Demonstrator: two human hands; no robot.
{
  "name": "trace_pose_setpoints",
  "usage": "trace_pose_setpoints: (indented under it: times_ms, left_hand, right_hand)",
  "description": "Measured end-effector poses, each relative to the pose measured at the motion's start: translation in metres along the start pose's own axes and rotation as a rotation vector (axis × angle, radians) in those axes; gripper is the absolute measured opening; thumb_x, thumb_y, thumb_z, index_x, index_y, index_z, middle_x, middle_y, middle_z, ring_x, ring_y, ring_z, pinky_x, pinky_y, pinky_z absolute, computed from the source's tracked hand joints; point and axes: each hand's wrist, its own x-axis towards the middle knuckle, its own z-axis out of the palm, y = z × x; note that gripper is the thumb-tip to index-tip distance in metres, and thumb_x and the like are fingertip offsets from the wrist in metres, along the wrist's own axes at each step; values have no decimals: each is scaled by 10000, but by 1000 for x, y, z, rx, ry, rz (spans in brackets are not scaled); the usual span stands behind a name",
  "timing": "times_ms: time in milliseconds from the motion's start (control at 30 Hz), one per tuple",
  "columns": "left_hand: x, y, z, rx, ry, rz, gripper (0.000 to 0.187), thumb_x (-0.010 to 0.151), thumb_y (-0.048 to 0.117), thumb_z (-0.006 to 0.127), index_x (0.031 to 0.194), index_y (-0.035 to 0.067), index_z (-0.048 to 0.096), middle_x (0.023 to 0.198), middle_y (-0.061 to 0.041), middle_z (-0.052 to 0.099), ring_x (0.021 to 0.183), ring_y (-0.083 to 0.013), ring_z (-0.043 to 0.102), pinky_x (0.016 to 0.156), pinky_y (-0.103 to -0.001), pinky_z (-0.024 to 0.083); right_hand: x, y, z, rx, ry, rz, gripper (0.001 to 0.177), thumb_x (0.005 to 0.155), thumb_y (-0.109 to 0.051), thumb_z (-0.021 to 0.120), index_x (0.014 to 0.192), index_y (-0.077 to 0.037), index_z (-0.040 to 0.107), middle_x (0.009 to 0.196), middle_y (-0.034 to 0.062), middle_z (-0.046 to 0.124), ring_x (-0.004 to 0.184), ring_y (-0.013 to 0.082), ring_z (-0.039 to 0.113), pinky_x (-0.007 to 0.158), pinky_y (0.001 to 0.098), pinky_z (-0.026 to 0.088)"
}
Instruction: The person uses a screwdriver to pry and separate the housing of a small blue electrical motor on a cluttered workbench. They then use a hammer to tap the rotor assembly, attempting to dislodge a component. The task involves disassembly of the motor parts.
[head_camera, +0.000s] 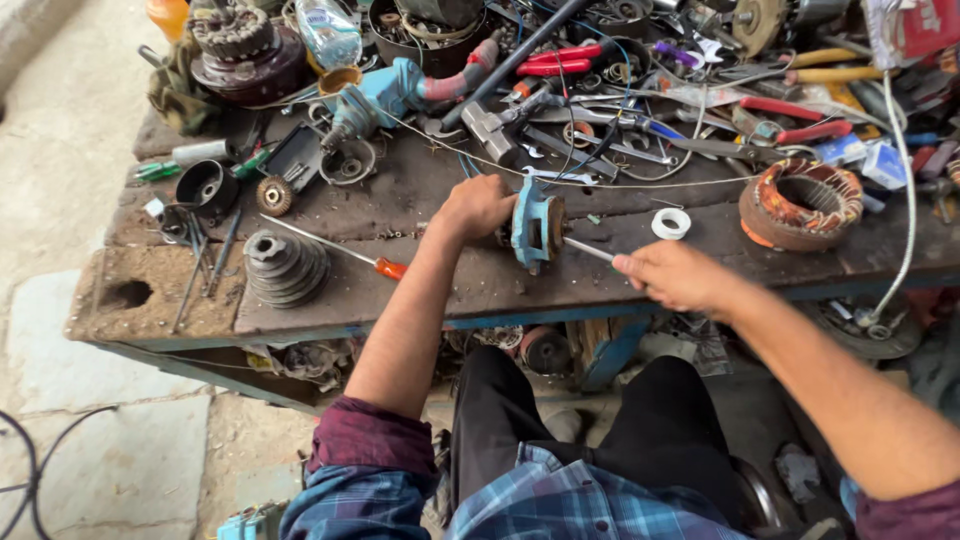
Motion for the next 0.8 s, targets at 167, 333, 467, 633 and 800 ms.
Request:
trace_pose_setpoints:
  times_ms: [167, 333, 467, 633, 800]
  left_hand:
    - [-4, -2, 14, -21, 3, -33, 594, 971, 529, 526, 886, -16, 747, 947, -304, 707, 981, -472, 684, 898, -527, 533]
    - [-21, 9, 14, 1, 170, -47, 542, 975, 482, 547, 861, -7, 750, 902, -292, 707, 913, -471, 681, 839, -544, 531]
    - [-23, 12, 0, -5, 326, 36, 487, 939, 449, 591, 790, 18, 762, 825, -269, 704, 827, -455, 691, 790, -539, 540]
    - [-36, 13, -5, -96, 272, 66, 428, 917, 421, 602, 797, 45, 769, 779, -255, 692, 788, -455, 687, 778, -536, 540]
    - [-31, 8, -8, -114, 139, 34, 454, 919, 448, 580, 833, 44, 770, 818, -247, 713, 830, -453, 693, 823, -533, 536]
  right_hand:
    - [-14, 24, 42, 234, 136, -15, 449, 996, -440, 585, 776, -49, 560, 538, -6, 455, 395, 80, 366, 350, 259, 278]
    - [-11, 16, 119, 513, 311, -160, 449, 1023, -436, 555, 771, -75, 468, 538, -11, 411, 373, 89, 332, 324, 272, 265]
    - [-4, 14, 124, 423, 385, -200, 446, 1020, -431, 530, 768, -66, 482, 510, 9, 429, 342, 104, 373, 318, 280, 309]
    - [-19, 27, 107, 432, 244, -145, 430, 1032, -413, 527, 787, -62, 495, 539, -32, 403, 371, 62, 321, 323, 254, 268]
    - [-19, 19, 48, 260, 43, -9, 452, 1015, -428, 534, 775, -46, 520, 512, -27, 406, 358, 57, 307, 324, 236, 221]
